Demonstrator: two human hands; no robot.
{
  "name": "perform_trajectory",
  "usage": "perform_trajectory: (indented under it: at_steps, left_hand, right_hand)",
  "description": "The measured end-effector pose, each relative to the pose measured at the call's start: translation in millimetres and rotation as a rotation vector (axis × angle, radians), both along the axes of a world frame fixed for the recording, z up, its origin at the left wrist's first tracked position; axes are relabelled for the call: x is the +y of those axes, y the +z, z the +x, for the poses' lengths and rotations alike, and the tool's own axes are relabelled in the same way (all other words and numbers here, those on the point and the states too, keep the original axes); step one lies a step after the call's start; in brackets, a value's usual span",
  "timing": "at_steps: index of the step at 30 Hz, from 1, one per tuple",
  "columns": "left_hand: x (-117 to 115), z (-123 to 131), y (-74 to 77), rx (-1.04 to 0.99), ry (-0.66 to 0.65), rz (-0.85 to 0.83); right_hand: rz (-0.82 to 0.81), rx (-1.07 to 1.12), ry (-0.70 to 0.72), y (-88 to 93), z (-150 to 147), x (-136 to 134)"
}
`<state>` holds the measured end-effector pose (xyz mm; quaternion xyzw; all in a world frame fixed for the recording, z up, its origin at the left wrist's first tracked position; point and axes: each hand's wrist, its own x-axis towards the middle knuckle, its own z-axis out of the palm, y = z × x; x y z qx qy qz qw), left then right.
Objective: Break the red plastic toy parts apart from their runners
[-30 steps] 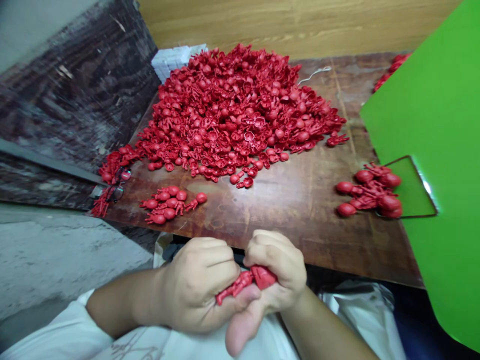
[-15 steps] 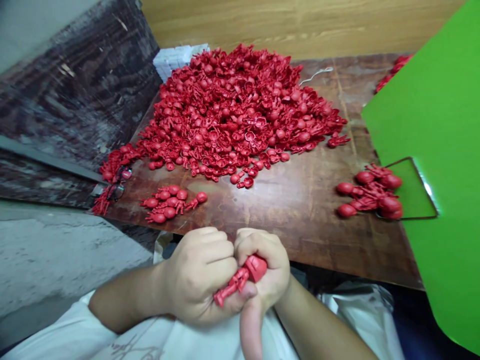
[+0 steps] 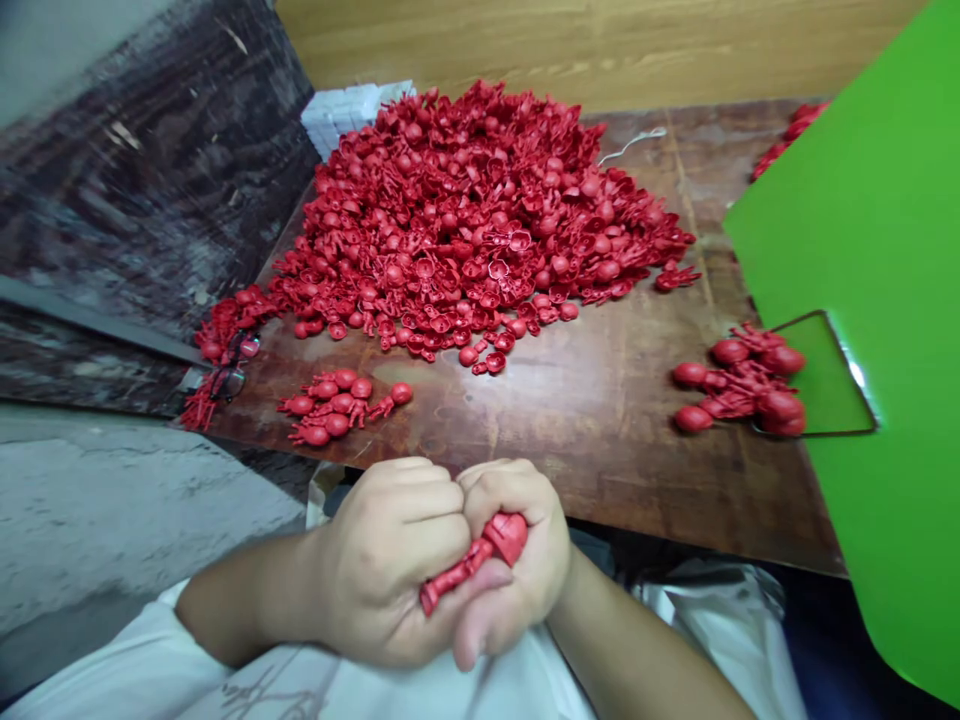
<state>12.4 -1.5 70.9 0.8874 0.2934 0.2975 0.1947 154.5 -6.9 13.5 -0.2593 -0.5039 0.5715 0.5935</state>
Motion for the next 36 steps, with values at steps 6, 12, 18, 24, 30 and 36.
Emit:
perform_trajectory:
  at_steps: [6,12,18,24,30,36]
  left_hand:
    - [1,0,-7.8,-0.082,-0.054,0.010]
    - [2,-3,-10.2,-0.119,-0.120,0.059]
    - [5,-7,-6.9,-0.014,-0.055,0.227]
    - [10,-12,-3.9,0.106,0.050,0.157]
    - [13,-13,-1.2,0.191,0.091,0.134]
    - [11,-10,-5.7,0.172,0.010,-0.257]
  right_hand:
    - [0.059,-0.049,0.003,1.0,-1,-3]
    - [0.062,-0.025,0.018,5.8,-4,-7]
    - [0.077,-0.115,-0.022,-7.0,4,3]
    - [0.100,-0.274,-0.134,-11.5,19,5]
    - [0.084,-0.569,0.022,11.1,33,14]
    - [-0.160,-0.272,-0.034,8.8,28,4]
